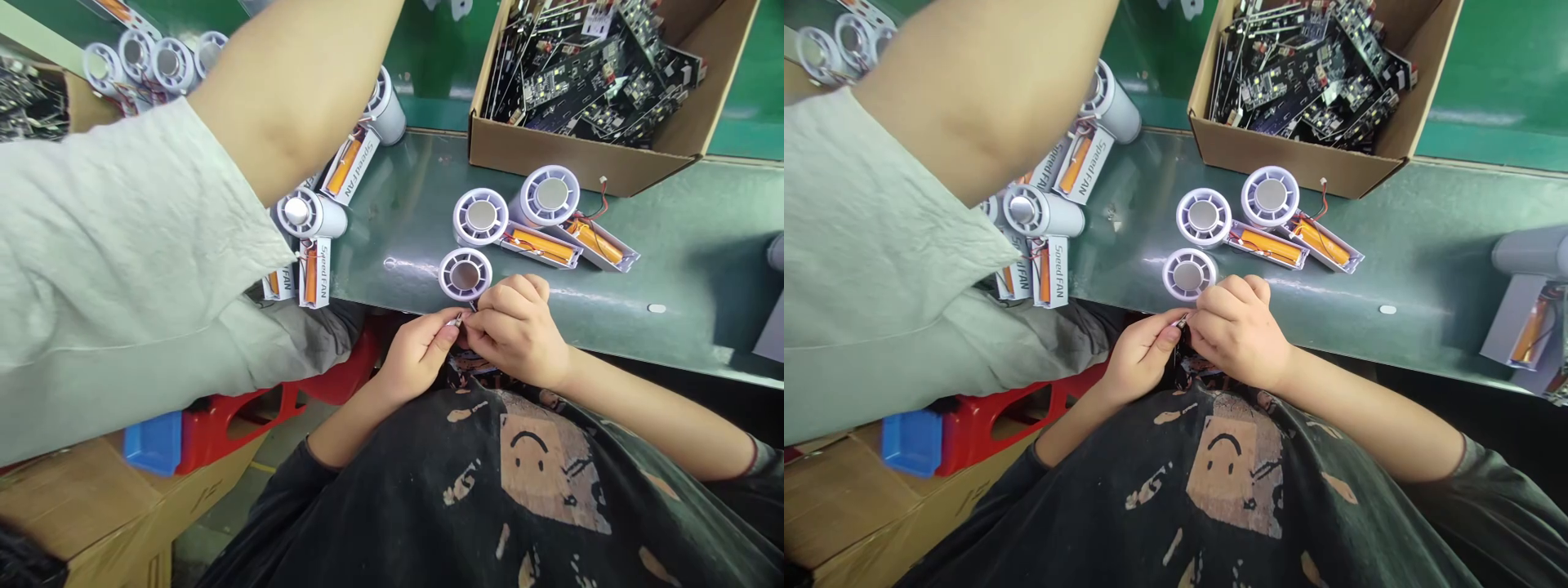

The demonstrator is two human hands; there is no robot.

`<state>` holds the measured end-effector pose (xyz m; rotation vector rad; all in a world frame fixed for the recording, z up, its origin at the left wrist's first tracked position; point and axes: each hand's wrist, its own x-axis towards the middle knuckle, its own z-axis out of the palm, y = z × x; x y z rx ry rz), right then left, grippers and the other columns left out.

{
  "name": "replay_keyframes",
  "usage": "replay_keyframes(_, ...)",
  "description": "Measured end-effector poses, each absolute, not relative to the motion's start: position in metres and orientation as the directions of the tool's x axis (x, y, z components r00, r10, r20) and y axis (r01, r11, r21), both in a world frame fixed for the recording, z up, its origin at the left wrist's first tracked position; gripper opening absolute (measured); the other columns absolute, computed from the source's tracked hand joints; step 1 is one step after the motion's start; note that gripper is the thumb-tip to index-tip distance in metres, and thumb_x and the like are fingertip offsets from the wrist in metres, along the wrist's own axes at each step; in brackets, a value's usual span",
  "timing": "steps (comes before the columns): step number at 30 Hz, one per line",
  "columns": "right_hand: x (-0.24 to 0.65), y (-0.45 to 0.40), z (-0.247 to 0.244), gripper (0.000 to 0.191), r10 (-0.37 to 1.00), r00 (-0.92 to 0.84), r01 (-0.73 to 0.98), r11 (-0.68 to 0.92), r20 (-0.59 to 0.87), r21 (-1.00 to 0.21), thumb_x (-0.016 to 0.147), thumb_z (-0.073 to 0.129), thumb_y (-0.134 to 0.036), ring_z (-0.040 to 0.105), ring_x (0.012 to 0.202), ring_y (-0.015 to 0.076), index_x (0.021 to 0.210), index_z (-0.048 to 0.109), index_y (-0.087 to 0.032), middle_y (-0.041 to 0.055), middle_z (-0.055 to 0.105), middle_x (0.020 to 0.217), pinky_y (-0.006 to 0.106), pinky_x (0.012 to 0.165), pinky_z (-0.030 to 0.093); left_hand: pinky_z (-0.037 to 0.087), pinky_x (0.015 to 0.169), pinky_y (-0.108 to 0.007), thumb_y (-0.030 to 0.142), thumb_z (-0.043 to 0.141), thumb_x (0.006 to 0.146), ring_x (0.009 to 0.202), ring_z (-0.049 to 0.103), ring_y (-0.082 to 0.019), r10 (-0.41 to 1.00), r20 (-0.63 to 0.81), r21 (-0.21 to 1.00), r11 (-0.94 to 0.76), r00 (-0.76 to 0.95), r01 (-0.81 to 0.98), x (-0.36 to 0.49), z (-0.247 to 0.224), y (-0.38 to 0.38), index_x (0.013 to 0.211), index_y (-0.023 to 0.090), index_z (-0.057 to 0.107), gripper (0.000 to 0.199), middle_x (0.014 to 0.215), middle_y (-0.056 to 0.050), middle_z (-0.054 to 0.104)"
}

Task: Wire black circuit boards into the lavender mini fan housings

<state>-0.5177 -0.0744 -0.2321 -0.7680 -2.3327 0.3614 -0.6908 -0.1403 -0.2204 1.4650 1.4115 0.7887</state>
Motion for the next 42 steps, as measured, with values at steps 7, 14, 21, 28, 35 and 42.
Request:
replay_keyframes(7, -0.52, -0.074, -0.234, 0.022, 0.614, -0.596, 0.408, 0.787, 0.517, -0.463, 0.088, 0.059, -0.013, 0.044, 0.074, 0.0155, 0.067, 0.062, -0.019, -0.0002, 0.058, 0.071, 0.034, 0.072, 0.03, 0.056, 0.084, -0.031, 0.045, 0.042, 0.099, 0.093, 0.071, -0.021, 0.978, -0.177, 0.945, 0.136, 0.115, 0.299, -0.688, -0.224, -0.139, 0.112, 0.016, 0.069, 0.042, 0.107, -0.01, 0.075)
replay_keyframes(14, -0.519, -0.072, -0.233, 0.022, 0.625, -0.599, 0.407, 0.776, 0.5, -0.482, 0.09, 0.06, -0.015, 0.044, 0.074, 0.0165, 0.069, 0.064, -0.02, 0.0001, 0.059, 0.072, 0.034, 0.073, 0.03, 0.056, 0.081, -0.032, 0.051, 0.041, 0.098, 0.086, 0.071, -0.021, 0.972, -0.212, 0.947, 0.178, 0.104, 0.267, -0.689, -0.226, -0.139, 0.114, 0.016, 0.069, 0.047, 0.095, -0.008, 0.076)
replay_keyframes(21, -0.514, -0.07, -0.227, 0.008, 0.692, -0.583, 0.443, 0.71, 0.425, -0.548, 0.09, 0.064, -0.025, 0.05, 0.081, 0.0189, 0.093, 0.071, -0.024, 0.0013, 0.062, 0.082, 0.036, 0.077, 0.031, 0.055, 0.081, -0.029, 0.049, 0.043, 0.099, 0.087, 0.071, -0.02, 0.99, -0.131, 0.967, 0.115, 0.056, 0.227, -0.689, -0.232, -0.138, 0.116, 0.014, 0.067, 0.045, 0.099, -0.009, 0.076)
replay_keyframes(28, -0.512, -0.074, -0.231, 0.005, 0.69, -0.557, 0.441, 0.717, 0.462, -0.54, 0.09, 0.065, -0.023, 0.051, 0.08, 0.0187, 0.088, 0.07, -0.024, 0.0004, 0.062, 0.079, 0.037, 0.076, 0.032, 0.056, 0.081, -0.029, 0.05, 0.045, 0.098, 0.083, 0.071, -0.019, 0.989, -0.139, 0.978, 0.131, 0.039, 0.161, -0.685, -0.235, -0.138, 0.115, 0.015, 0.069, 0.046, 0.099, -0.01, 0.077)
replay_keyframes(35, -0.513, -0.074, -0.231, 0.005, 0.717, -0.515, 0.469, 0.695, 0.47, -0.545, 0.089, 0.066, -0.022, 0.051, 0.079, 0.0186, 0.086, 0.069, -0.025, 0.0004, 0.063, 0.08, 0.038, 0.076, 0.032, 0.056, 0.075, -0.029, 0.055, 0.048, 0.095, 0.077, 0.07, -0.018, 0.986, -0.169, 0.979, 0.167, 0.009, 0.121, -0.682, -0.234, -0.138, 0.111, 0.015, 0.071, 0.049, 0.098, -0.011, 0.076)
replay_keyframes(42, -0.516, -0.074, -0.235, 0.015, 0.705, -0.546, 0.411, 0.696, 0.453, -0.589, 0.09, 0.063, -0.019, 0.051, 0.078, 0.0177, 0.076, 0.065, -0.023, -0.0002, 0.062, 0.076, 0.037, 0.075, 0.031, 0.056, 0.074, -0.03, 0.056, 0.051, 0.093, 0.076, 0.07, -0.019, 0.984, -0.175, 0.979, 0.174, 0.004, 0.111, -0.681, -0.235, -0.136, 0.11, 0.015, 0.072, 0.049, 0.093, -0.01, 0.076)
